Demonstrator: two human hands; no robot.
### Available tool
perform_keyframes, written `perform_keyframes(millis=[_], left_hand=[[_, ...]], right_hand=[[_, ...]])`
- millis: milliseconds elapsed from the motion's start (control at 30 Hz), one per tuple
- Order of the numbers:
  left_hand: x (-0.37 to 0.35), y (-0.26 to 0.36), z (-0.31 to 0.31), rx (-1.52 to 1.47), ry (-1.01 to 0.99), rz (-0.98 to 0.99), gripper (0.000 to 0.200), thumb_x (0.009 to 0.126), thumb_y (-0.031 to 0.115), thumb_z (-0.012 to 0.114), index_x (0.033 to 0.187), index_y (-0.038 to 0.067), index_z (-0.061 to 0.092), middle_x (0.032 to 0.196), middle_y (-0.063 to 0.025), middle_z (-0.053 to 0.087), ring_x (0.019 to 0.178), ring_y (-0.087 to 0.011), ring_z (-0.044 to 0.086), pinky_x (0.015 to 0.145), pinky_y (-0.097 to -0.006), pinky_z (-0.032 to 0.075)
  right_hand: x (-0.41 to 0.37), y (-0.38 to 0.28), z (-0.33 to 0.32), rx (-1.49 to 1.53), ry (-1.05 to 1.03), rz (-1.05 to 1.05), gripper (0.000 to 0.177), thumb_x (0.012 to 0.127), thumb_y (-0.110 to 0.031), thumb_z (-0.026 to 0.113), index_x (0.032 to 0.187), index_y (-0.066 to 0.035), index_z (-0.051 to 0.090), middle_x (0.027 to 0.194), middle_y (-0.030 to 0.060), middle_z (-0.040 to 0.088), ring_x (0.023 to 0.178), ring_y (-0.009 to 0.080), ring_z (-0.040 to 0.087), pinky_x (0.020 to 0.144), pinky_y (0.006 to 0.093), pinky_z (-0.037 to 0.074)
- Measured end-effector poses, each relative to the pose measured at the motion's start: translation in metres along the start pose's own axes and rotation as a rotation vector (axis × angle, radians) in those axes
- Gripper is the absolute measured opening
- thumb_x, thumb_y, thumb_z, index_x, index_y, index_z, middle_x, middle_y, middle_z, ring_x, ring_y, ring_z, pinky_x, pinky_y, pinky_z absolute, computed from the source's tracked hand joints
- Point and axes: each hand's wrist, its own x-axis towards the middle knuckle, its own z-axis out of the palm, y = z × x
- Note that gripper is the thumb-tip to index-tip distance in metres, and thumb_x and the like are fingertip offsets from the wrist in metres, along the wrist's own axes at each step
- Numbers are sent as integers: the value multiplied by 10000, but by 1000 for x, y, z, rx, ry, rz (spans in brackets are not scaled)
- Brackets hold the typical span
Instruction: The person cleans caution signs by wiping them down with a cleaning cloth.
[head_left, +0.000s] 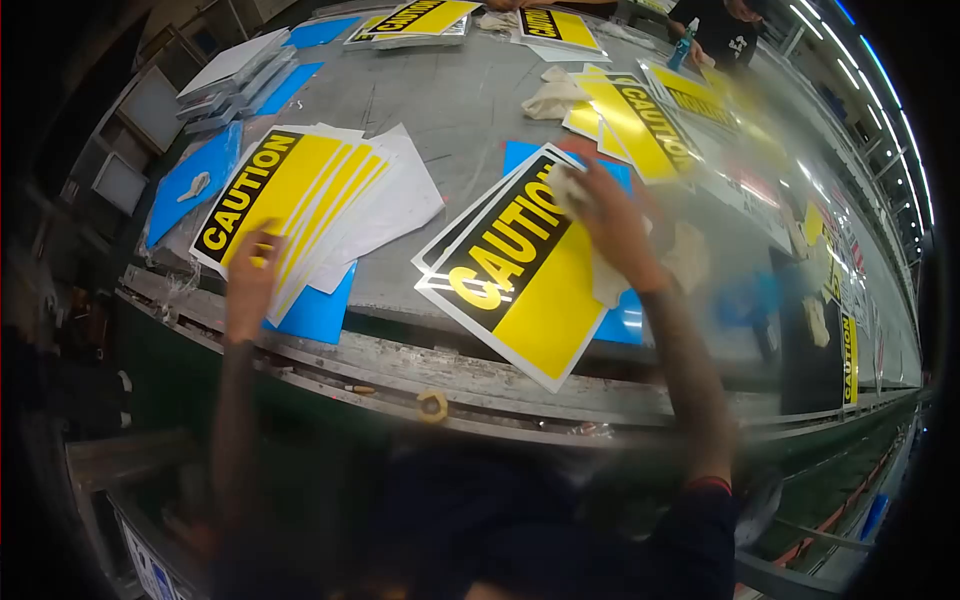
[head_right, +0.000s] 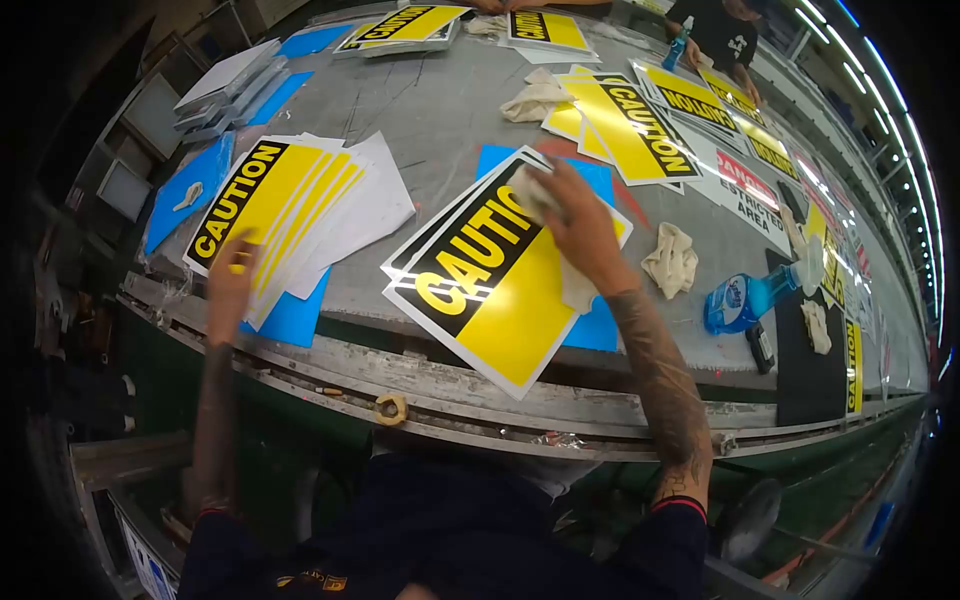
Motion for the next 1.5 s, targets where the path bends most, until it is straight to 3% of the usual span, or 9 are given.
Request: perform_keyframes(millis=[133, 567, 633, 767, 900, 1033, 1133, 1333, 1500], left_hand=[[-44, 95, 66, 22, -401, 262, 476, 977, 343, 770, 1352, 62, 688, 1123, -146, 728, 1079, -326, 685, 949, -441, 558], [-33, 112, 114, -39, -510, 42, 505, 638, 254, 987, 941, 26, 653, 856, -111, 646, 825, -293, 627, 748, -427, 501], [-33, 95, 127, -183, -506, -35, 467, 623, 152, 951, 954, 11, 654, 781, -63, 609, 725, -209, 573, 683, -369, 488], [-29, 136, 121, -191, -502, -161, 460, 611, 134, 920, 963, 16, 648, 808, -57, 626, 766, -185, 592, 705, -342, 495], [-16, 116, 118, -71, -517, 22, 547, 588, 211, 978, 976, 45, 629, 788, -65, 591, 728, -233, 561, 692, -385, 493], [-1, 107, 107, -96, -644, 101, 592, 680, 323, 1007, 1086, 47, 676, 796, -73, 641, 714, -214, 611, 683, -367, 508], [1, 82, 110, -340, -610, -39, 393, 863, 274, 909, 1106, 41, 709, 808, -33, 652, 728, -145, 601, 678, -319, 501], [6, 84, 105, -358, -563, -94, 306, 1014, 280, 772, 1172, 21, 732, 865, -43, 699, 742, -121, 607, 689, -298, 509], [6, 82, 102, -347, -572, -67, 301, 1009, 278, 764, 1178, 30, 734, 854, -78, 721, 753, -160, 642, 726, -327, 529]], right_hand=[[-23, 21, 45, -340, -249, -25, 534, 1084, -430, 593, 1558, -184, 570, 1661, 176, 480, 1571, 444, 368, 1247, 657, 297], [-78, -9, -32, -522, -229, 81, 464, 975, -284, 745, 1388, -94, 652, 1487, 175, 641, 1361, 401, 604, 1062, 552, 515], [-71, -49, -79, -239, 40, 197, 468, 964, -224, 785, 1382, -52, 664, 1403, 191, 699, 1238, 378, 691, 1051, 461, 542], [-110, -47, -172, -45, 1315, 144, 551, 920, -49, 829, 1387, -7, 538, 1310, 109, 631, 1101, 195, 631, 961, 372, 529], [-141, 6, -240, -141, 1097, 507, 1191, 870, -250, 948, 1716, -31, 138, 1638, 219, 421, 1484, 337, 466, 1234, 451, 372], [-113, 42, -229, 228, 628, 634, 488, 1036, -304, 771, 1389, 13, 657, 1005, 55, 737, 903, 113, 660, 878, 275, 529], [-81, 7, -202, 22, 90, 467, 388, 1039, -240, 741, 1322, 21, 687, 937, 34, 730, 783, 87, 630, 747, 266, 529], [-39, -119, -103, 246, -806, 266, 325, 923, -246, 806, 1134, -7, 743, 916, 249, 749, 835, 400, 745, 796, 430, 584], [-34, -66, -78, -206, -511, 339, 283, 948, -264, 744, 968, 18, 725, 905, 269, 737, 863, 455, 735, 766, 521, 581]])
